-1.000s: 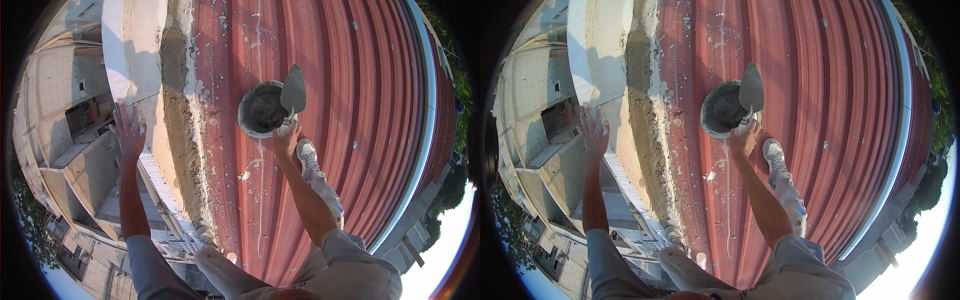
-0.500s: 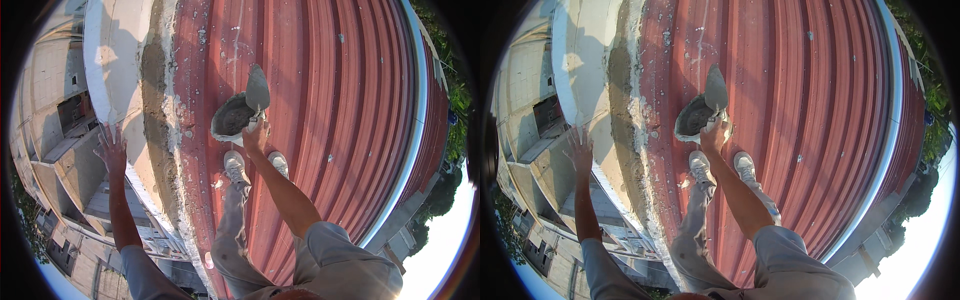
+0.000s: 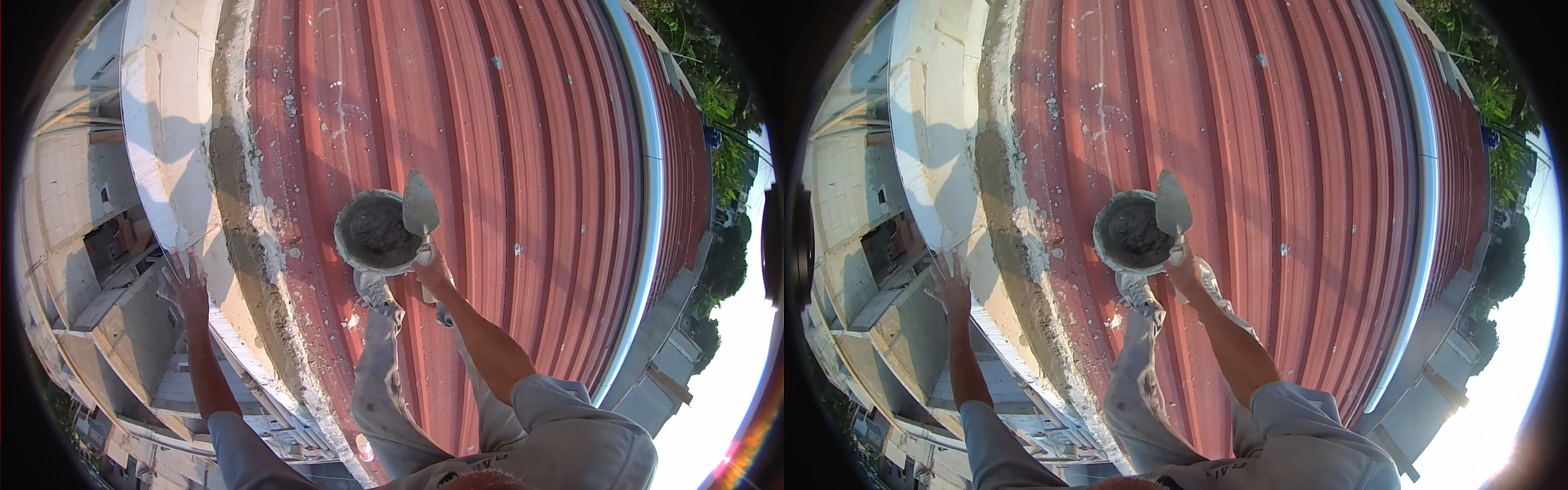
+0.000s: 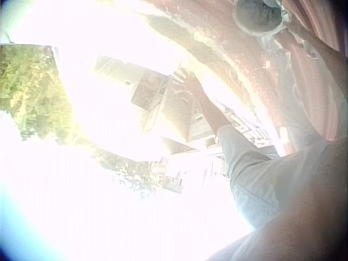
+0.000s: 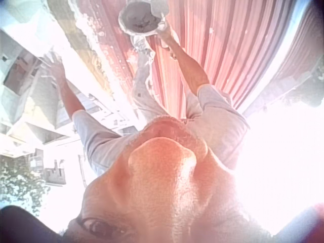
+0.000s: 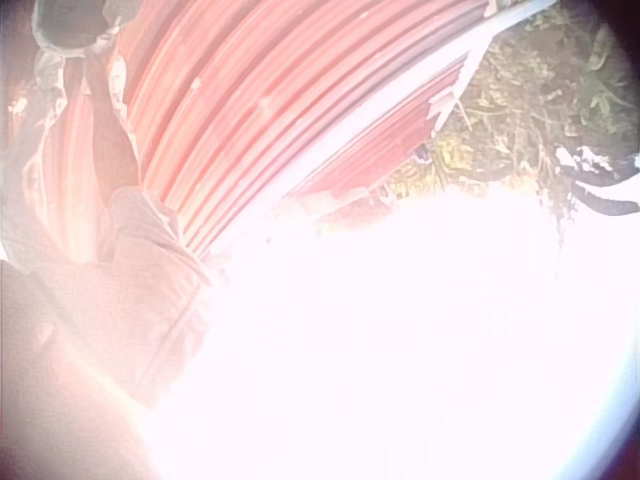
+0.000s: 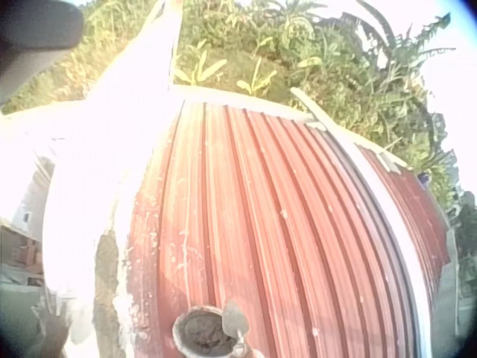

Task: Apply and smooth mortar on the top edge of a construction wall using a trowel.

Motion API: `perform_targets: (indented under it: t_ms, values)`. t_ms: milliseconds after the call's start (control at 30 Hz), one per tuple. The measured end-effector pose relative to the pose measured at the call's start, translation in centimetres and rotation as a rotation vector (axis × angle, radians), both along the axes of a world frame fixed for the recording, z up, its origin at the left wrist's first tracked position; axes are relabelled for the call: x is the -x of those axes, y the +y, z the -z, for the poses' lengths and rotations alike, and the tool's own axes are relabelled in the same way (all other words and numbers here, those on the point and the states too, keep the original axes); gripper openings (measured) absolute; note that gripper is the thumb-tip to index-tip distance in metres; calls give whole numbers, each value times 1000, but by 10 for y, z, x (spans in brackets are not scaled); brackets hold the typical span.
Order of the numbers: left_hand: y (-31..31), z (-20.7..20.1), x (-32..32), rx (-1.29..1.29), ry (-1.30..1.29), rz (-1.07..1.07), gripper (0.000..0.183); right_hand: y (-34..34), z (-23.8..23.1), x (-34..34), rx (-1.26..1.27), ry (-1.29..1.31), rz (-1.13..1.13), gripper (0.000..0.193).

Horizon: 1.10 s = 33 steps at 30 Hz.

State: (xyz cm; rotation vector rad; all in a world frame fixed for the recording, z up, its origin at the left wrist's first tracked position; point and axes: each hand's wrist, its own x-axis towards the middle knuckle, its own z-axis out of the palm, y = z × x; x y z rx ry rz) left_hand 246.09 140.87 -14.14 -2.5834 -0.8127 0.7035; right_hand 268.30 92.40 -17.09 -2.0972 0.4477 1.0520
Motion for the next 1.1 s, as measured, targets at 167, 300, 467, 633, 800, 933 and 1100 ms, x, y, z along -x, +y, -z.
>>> perform_targets:
  t_ms: [167, 300, 467, 633, 800, 933, 1100]
  values:
    - [-11, -34, -37, 108, 209, -103, 81, -46, -36, 7, -185, -90, 274, 38]
    - [-98, -70, -22, 439, 45, -277, 76, -108, -86, 2, -84, -103, 343, 37]
    - [-261, -169, 114, 1252, 211, -804, 79, -132, -190, -14, -72, -128, 510, 34]
    - [-362, -369, 97, 1578, 543, -1659, 74, -181, -263, -17, -75, -296, 558, 28]
    - [-337, -401, 130, 1583, -173, -1884, 72, -200, -348, -28, -63, -431, 735, 30]
    - [-314, -378, 145, 1549, -766, -1970, 70, -234, -368, -38, -271, -603, 865, 30]
    - [-281, -323, 167, 1380, -1429, -1958, 79, -221, -372, -52, -194, -523, 1090, 30]
